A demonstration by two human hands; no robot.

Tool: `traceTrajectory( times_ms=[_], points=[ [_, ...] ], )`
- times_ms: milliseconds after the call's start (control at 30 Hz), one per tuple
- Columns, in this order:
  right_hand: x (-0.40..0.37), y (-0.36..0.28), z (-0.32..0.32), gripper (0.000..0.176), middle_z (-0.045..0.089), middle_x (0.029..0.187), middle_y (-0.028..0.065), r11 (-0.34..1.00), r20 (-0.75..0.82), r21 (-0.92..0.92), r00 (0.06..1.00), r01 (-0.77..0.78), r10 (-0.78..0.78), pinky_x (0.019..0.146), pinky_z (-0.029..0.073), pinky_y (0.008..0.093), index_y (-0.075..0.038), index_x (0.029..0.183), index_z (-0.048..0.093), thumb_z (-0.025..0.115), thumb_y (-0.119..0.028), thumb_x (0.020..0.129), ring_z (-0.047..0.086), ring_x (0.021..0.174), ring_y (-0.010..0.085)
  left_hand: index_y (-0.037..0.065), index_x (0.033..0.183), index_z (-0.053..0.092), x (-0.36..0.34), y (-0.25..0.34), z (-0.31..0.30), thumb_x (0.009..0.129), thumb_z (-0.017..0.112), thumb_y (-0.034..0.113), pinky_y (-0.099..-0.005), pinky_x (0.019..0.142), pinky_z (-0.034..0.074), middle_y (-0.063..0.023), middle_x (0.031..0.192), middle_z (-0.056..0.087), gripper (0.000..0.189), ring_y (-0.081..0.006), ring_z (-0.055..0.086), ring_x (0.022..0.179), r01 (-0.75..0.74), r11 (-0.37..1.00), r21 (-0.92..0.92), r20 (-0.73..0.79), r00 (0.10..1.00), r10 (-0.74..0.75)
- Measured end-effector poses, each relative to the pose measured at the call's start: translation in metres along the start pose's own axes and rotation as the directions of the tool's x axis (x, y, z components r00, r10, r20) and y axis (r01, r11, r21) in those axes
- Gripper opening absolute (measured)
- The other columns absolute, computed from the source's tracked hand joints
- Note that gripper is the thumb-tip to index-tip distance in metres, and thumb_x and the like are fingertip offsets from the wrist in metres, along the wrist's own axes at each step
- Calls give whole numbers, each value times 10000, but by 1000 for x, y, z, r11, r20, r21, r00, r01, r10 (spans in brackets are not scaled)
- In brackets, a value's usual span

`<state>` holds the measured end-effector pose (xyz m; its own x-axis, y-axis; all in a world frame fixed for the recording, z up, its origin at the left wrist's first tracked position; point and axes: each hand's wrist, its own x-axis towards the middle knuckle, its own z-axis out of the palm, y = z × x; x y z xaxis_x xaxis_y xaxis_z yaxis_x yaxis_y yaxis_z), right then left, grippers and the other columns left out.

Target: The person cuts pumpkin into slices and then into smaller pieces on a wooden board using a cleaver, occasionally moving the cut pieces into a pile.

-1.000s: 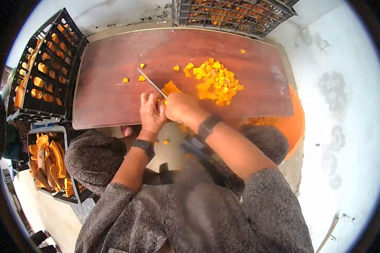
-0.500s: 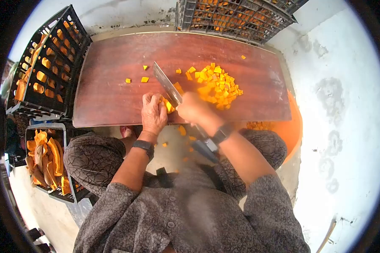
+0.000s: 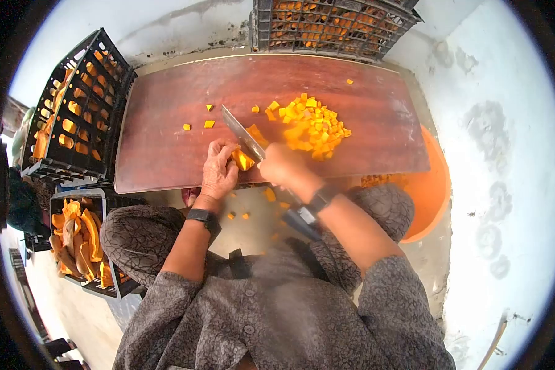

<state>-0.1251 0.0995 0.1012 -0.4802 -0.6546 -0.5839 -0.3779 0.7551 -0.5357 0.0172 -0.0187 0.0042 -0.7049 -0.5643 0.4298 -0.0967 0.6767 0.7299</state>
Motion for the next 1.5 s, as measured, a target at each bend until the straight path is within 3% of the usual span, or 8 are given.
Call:
traceTrajectory(
  times_ms=[200,500,600,667,1200,1367,1500],
  points=[
    [2,3,-1,297,656,663,139,1000,14,-5,1000,8,-8,495,536,354,70,989,648,587,-215,932,655,532,229,44,1133,615,0,-1,-4,728,519,-48,-423,927,499,-194,1169,533,426,-385,557,1074,50,998,35,70,996,-53],
    [8,4,4,293,670,679,142,995,7,-95,1000,13,-13,516,553,360,48,999,667,622,-222,894,674,560,244,62,1260,537,-1,3,-9,769,589,52,-457,998,457,-219,1273,488,494,-422,503,1168,-81,996,37,135,988,76],
    [5,2,5,308,673,677,139,993,-22,-115,999,26,-28,521,551,358,51,969,676,647,-239,872,676,562,247,64,1282,533,-2,8,-9,766,667,112,-471,1037,429,-215,1304,481,535,-425,476,1214,-112,992,60,198,975,98],
    [3,1,4,318,672,667,137,996,-26,-86,999,17,-19,522,548,358,52,946,680,661,-252,857,675,555,247,66,1286,541,-4,8,-5,731,754,166,-478,1050,421,-213,1319,481,603,-425,468,1233,-119,975,188,220,972,77],
    [8,10,13,311,654,630,137,994,-41,-82,996,70,-74,525,534,366,41,903,673,621,-263,863,656,522,263,66,1266,576,-3,10,-5,692,821,168,-471,1020,464,-212,1317,486,632,-408,493,1227,6,968,250,148,988,-44],
    [8,16,21,320,640,624,147,987,-148,-72,977,142,-151,521,528,366,54,869,659,610,-262,874,648,512,262,76,1299,532,-8,8,-6,719,828,220,-479,1005,482,-210,1360,471,667,-414,491,1257,-18,977,211,27,1000,12],
    [2,14,16,310,632,629,147,985,-138,-14,975,173,-174,513,523,362,59,857,648,596,-244,893,642,513,242,78,1270,538,-11,2,-10,749,804,205,-474,1000,484,-204,1353,478,599,-418,503,1240,-37,977,209,25,999,33]
  ],
)
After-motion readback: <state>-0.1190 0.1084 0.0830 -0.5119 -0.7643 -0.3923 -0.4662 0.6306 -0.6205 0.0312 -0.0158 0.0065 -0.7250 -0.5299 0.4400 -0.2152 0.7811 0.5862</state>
